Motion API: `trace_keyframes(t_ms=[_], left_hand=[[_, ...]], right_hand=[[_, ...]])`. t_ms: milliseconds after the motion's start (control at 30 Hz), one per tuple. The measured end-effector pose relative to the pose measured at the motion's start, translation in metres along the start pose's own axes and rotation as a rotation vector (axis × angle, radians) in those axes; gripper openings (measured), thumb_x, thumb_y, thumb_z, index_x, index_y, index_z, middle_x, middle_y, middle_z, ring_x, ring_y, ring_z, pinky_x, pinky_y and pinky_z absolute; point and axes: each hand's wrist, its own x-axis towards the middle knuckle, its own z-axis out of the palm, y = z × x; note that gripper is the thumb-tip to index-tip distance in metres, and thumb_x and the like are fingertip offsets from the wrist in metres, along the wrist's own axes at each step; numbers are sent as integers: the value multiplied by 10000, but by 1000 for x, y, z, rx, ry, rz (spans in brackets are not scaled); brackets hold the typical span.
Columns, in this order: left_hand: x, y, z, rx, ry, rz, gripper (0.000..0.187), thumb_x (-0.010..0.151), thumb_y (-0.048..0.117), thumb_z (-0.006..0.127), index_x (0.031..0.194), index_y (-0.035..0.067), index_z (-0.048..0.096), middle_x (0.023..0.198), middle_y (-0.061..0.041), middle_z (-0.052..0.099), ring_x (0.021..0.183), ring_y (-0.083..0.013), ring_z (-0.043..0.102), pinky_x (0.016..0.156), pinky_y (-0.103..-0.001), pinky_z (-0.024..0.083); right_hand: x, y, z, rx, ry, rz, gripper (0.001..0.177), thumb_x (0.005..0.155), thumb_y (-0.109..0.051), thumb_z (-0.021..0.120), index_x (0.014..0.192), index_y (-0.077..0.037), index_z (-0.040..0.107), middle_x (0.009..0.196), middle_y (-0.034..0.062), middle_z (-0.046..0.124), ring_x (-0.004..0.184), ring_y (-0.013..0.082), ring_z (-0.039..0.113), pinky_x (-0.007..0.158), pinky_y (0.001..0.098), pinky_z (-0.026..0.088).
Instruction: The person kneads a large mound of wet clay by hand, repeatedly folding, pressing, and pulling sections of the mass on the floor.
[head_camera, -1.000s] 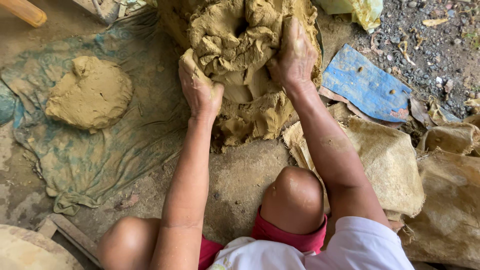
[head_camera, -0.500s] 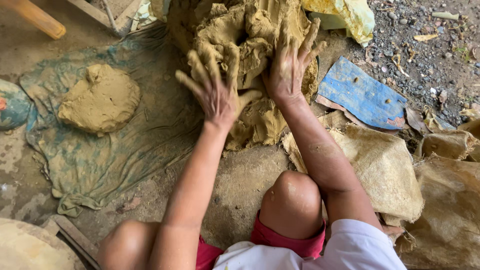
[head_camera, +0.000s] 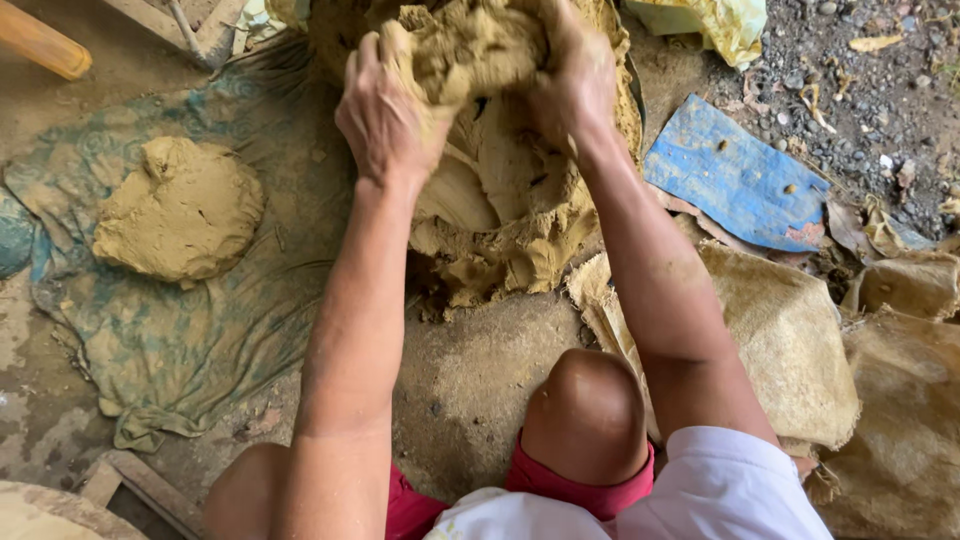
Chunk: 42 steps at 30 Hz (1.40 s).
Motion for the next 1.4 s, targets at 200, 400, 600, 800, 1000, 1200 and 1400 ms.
trace_keyframes(t_ms=[200,400,600,800,1000,1200,1400], left_hand=[[1,-6,0,66,34,114,1079,612,660,996,1318,14,496,1288,-266,545,1136,-423,598,954,-533,572],[-15,-16,-12,81,-49,168,1044,663,635,943,1347,14,455,1249,-244,566,1099,-364,629,847,-466,610],[23,-24,31,48,-122,-166,526,775,394,932,1022,72,596,913,-113,661,809,-242,676,689,-363,614],[19,-23,27,-36,-47,-165,363,769,257,871,967,82,623,848,-90,683,749,-208,678,668,-358,614],[11,-13,18,-128,44,-100,511,814,420,932,999,57,623,897,-138,703,785,-256,689,676,-408,602],[7,0,-5,-47,31,-91,575,728,374,956,1028,21,614,974,-182,697,889,-313,692,759,-434,596],[7,-6,15,-49,73,-111,582,667,321,973,1023,9,634,1047,-188,690,958,-305,676,871,-434,585]], right_hand=[[-37,-13,-44,98,-139,-197,1081,773,-19,924,1650,-84,295,1644,260,233,1488,417,263,1143,612,286],[-93,-28,-50,507,129,-70,727,1030,-161,756,1631,-233,353,1742,110,315,1629,290,337,1334,515,398],[-14,-19,-26,361,22,280,313,962,-267,771,1259,-184,720,1335,77,784,1198,182,750,1047,325,609],[-35,-33,-16,320,386,-150,281,955,-149,808,1207,-116,689,1303,108,637,1188,157,629,1039,390,574],[-95,-33,2,-328,486,-462,195,913,-181,733,1053,-54,685,1217,194,527,1148,320,441,923,468,433],[-96,-49,12,-659,418,-343,427,854,4,608,1260,-84,705,1373,157,529,1256,312,458,980,430,404],[-63,-36,38,-505,505,-80,328,883,-312,695,1106,-73,666,1358,385,471,1292,602,355,1032,717,263]])
